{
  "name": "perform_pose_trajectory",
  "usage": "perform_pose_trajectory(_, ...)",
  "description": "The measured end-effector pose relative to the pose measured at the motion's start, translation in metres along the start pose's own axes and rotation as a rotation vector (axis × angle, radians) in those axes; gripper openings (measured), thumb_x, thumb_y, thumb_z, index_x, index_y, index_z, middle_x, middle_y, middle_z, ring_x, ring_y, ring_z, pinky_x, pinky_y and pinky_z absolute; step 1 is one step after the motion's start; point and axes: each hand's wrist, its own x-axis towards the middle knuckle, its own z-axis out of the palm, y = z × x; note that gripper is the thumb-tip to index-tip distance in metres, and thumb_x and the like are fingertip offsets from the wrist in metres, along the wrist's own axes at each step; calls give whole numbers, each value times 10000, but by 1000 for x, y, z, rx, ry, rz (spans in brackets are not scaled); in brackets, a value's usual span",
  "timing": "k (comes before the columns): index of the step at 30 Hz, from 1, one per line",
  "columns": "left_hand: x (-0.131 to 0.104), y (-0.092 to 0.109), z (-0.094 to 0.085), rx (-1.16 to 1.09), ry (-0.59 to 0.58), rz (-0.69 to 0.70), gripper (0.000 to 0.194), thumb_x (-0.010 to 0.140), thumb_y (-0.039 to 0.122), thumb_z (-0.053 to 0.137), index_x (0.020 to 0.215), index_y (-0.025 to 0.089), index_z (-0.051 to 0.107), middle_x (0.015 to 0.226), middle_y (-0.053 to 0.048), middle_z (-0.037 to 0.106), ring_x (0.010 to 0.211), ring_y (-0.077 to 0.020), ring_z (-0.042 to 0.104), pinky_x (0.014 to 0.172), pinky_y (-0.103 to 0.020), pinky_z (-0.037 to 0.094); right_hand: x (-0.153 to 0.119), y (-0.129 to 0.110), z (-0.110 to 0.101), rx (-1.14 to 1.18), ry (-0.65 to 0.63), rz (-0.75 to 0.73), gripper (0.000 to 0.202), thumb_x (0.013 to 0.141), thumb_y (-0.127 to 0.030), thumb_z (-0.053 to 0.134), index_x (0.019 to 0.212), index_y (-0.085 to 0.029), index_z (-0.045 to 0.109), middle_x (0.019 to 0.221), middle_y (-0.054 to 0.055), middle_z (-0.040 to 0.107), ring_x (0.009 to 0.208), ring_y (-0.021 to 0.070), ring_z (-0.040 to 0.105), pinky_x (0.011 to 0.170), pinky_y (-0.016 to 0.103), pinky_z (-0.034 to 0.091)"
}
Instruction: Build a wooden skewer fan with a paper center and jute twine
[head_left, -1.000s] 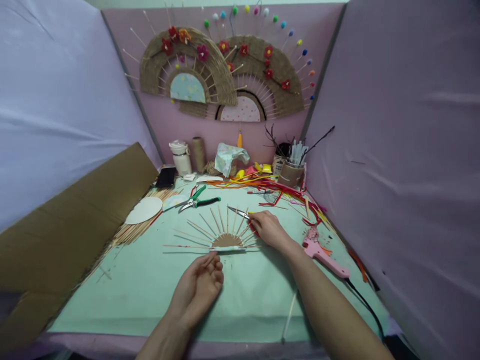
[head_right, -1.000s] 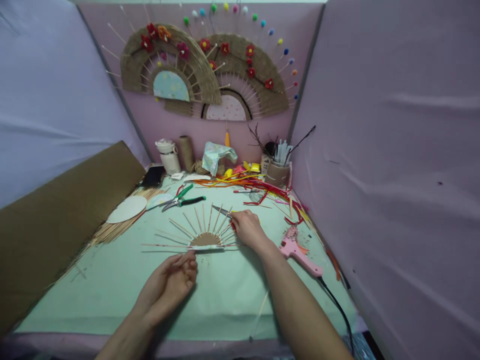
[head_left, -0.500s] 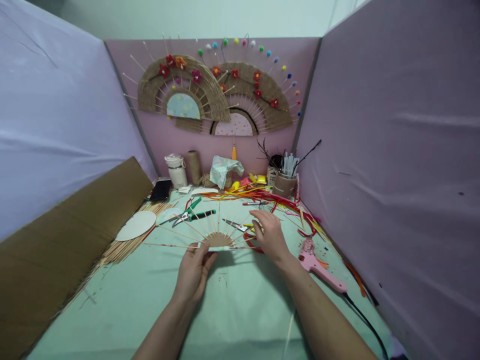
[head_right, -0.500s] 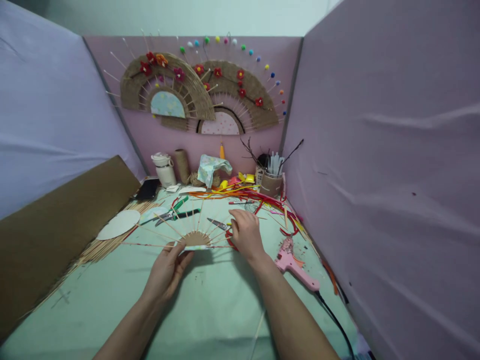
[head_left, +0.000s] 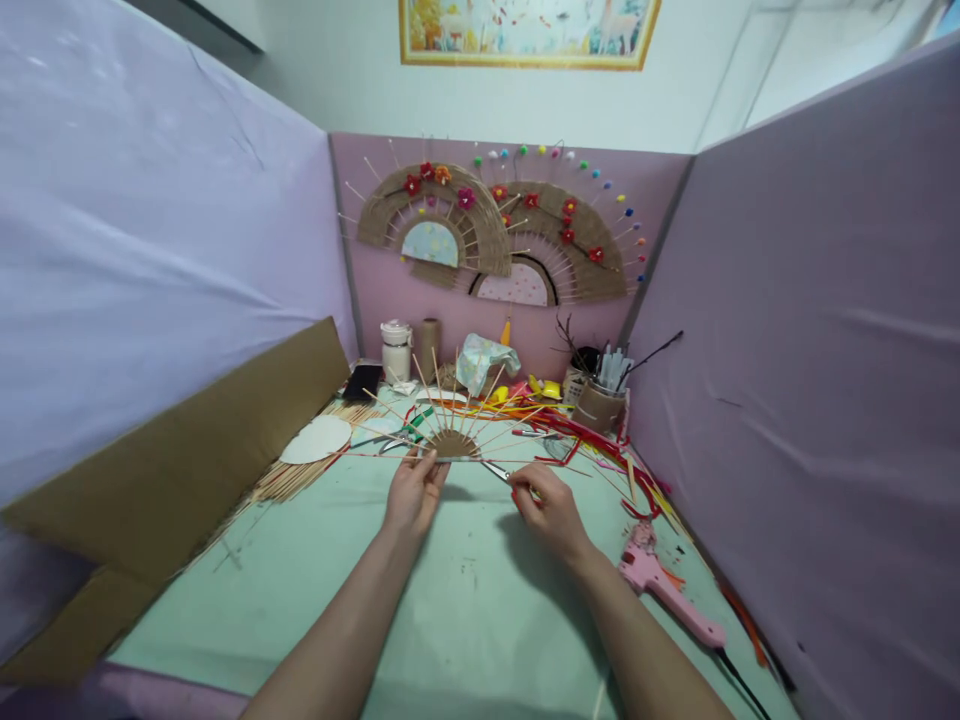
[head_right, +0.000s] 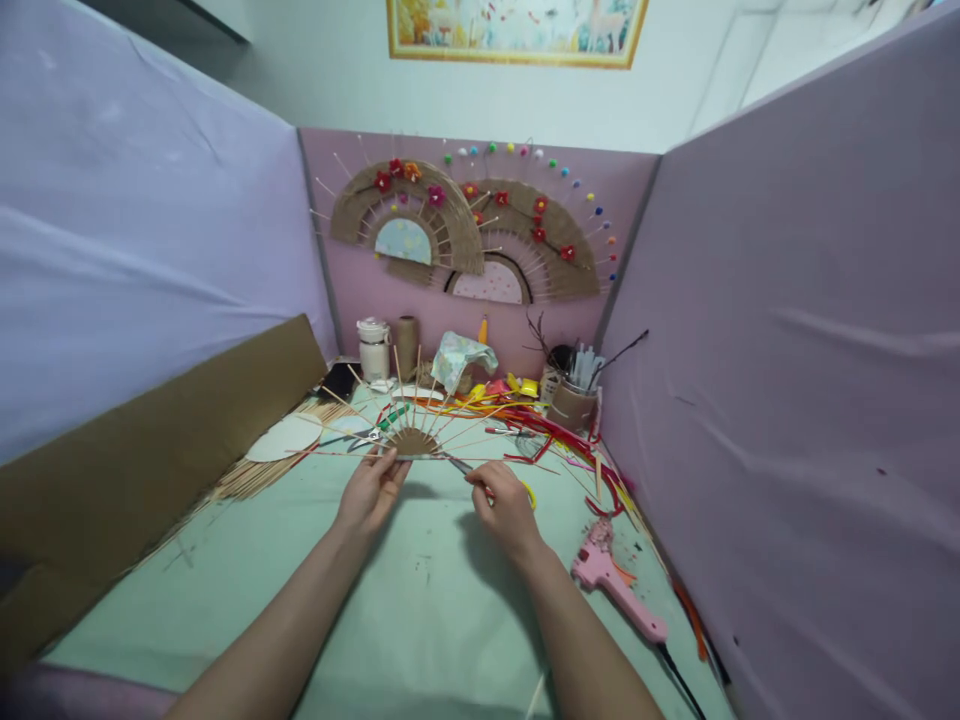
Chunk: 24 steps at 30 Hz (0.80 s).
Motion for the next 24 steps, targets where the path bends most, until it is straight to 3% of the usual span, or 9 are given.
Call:
perform_pose_trajectory(3,0,1,-3,-36,-13,-27,197,793,1,621,820,180,544,800,-2,719,789,-105,706,852,-271,555,-1,-4,7,30,-137,100,163,841,-181,517,854,-208,677,825,65,684,802,212,616,753,344,471)
perform_pose_trajectory(7,-4,3,0,-85,-53,-67,203,785,-7,627,815,178,552,806,-5,726,807,-118,715,873,-294,559,-4,-11,21,23,-195,136,149,820,-247,603,930,-198,691,860,71,710,812,218,637,744,352,489)
perform_pose_trajectory(10,-10,0,3,-102,-96,-101,193,782,-13,626,800,169,563,816,-16,733,809,-124,719,861,-285,566,-8,-9,32,176,-220,256,376,788,-325,677,1145,-213,640,1050,94,708,900,230,651,768,376,512)
perform_pose_trajectory(13,-16,-6,3,-98,-125,-133,192,791,-22,609,831,164,589,829,-18,738,792,-117,718,835,-266,573,-9,-3,39,477,-128,424,607,716,-339,764,1283,-282,554,1254,94,619,1110,247,591,920,451,480)
perform_pose_trajectory(17,-17,-7,2,-93,-121,-146,189,819,-25,569,843,159,604,857,-32,742,804,-121,719,816,-260,580,-4,0,37,897,12,519,718,609,-279,858,1253,-372,554,1441,24,469,1261,232,500,1023,465,416)
perform_pose_trajectory(20,-14,-2,1,-121,-53,-113,200,827,-38,540,805,154,590,828,-32,737,778,-120,720,804,-270,587,4,-2,25,1239,143,609,634,621,-276,851,1193,-364,593,1473,-10,443,1267,200,508,983,367,461)
perform_pose_trajectory(24,-9,5,0,-157,23,-75,232,834,-61,503,788,156,574,783,-13,728,744,-103,717,817,-278,589,15,-1,0,1542,336,714,277,801,-337,702,1069,-287,653,1289,-2,619,1198,150,570,950,313,493)
